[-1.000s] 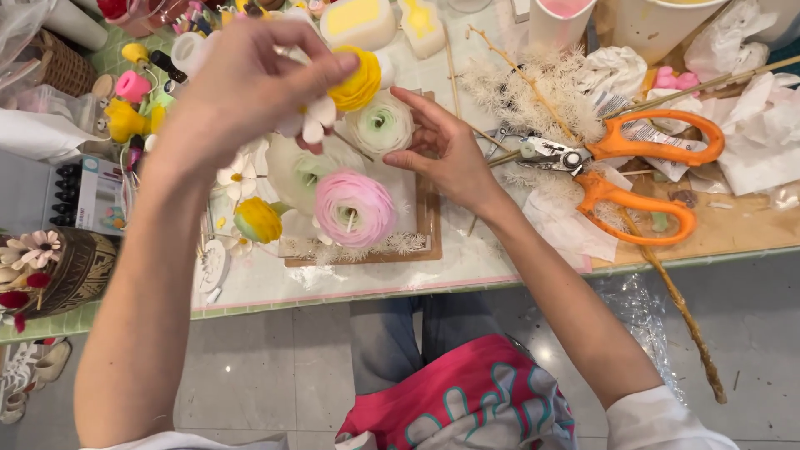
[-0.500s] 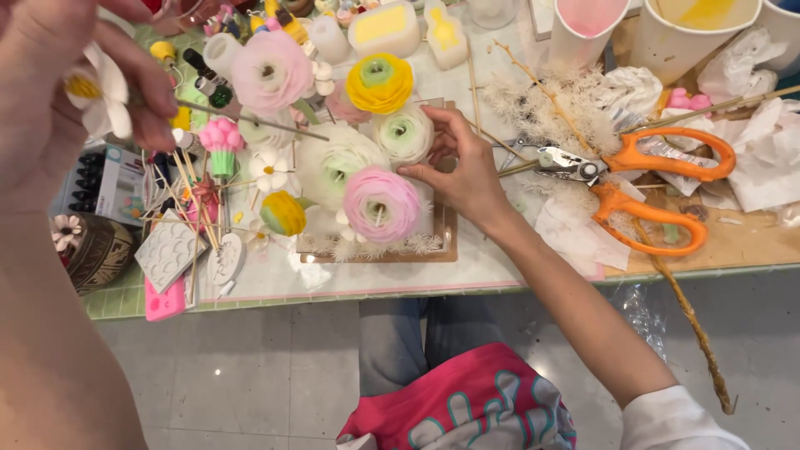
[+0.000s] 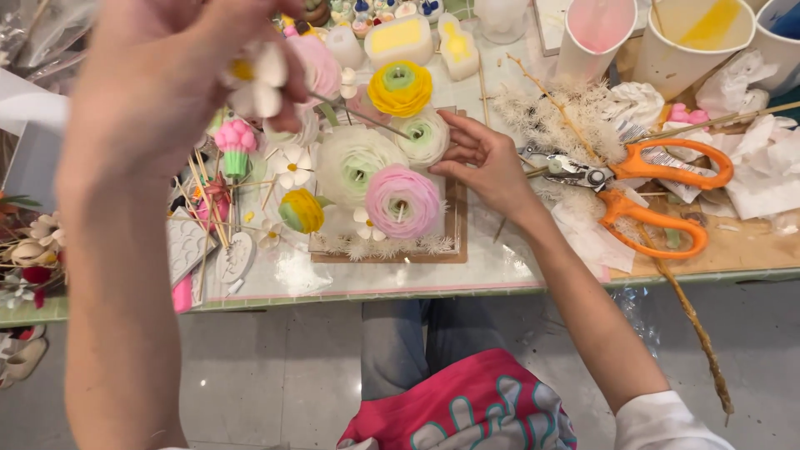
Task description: Arranging various wax flowers and decorative elements onto a base to create a floral candle arrangement.
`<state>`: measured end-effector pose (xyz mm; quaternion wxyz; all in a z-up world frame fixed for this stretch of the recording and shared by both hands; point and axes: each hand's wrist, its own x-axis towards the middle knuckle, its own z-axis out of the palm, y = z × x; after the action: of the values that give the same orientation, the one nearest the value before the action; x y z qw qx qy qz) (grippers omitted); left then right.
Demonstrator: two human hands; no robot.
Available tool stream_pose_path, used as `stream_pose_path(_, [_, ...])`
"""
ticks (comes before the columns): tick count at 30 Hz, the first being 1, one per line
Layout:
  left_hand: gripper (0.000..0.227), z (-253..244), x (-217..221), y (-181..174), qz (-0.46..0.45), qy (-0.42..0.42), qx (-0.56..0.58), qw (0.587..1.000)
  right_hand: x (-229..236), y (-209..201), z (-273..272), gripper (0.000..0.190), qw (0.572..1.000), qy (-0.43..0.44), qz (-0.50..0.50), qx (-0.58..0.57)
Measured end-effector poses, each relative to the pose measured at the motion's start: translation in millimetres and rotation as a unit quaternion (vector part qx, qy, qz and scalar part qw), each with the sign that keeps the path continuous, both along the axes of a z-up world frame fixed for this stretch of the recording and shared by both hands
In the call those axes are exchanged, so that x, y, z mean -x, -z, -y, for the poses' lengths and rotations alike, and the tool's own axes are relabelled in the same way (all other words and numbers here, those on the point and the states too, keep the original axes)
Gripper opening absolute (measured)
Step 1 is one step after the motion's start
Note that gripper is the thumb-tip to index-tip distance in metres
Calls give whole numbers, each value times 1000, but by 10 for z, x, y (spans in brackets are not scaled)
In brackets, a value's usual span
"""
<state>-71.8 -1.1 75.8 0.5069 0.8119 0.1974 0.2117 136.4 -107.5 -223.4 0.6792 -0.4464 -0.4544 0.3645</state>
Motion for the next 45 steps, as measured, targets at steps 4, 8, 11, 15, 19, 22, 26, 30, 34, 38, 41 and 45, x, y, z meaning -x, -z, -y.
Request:
stream_pose_path(4, [24, 12, -344, 206, -29, 11, 14, 999, 111, -43, -9, 66, 998, 48, 39, 8])
stream_pose_path(8, [31, -103, -624, 482, -73, 91, -48, 992, 150, 16, -24, 62, 993, 86, 78, 7])
stream_pose_path(11, [32, -14, -759, 506, -113, 90, -59, 988, 63, 39, -13, 65, 997, 57, 51, -8])
stream_pose_path(15, [35, 5, -833, 545, -157, 78, -58, 983, -93, 18, 18, 71, 999, -28, -20, -14])
stream_pose_path(19, [35, 62, -840, 520, -163, 67, -52, 983, -121, -8, 52, 69, 998, -37, -44, 8])
stream_pose_path(22, [37, 14, -843, 572, -168, 84, -52, 981, -123, -60, 77, 68, 999, -29, -38, 25])
stream_pose_path(26, [37, -78, -846, 727, -169, 117, -76, 976, -70, -186, 117, 77, 999, -20, -7, 27])
stream_pose_path(30, [35, -102, -867, 832, -174, 104, -110, 973, -38, -187, 98, 86, 998, -12, 49, 30])
stream_pose_path(34, [30, 14, -580, 422, -173, 52, -40, 983, -68, 46, -14, 83, 997, -16, 66, 30])
stream_pose_path(38, [32, -497, 442, 283, -14, 24, 9, 1000, -136, 192, -77, 58, 996, 5, 73, 53])
stream_pose_path(41, [35, -802, 1323, 513, 49, 27, 89, 994, -121, 246, -134, 41, 993, 28, 104, 37])
stream_pose_path(45, [33, -757, 2265, 947, 78, -68, 148, 983, -120, 416, -305, 35, 987, 49, 153, -5])
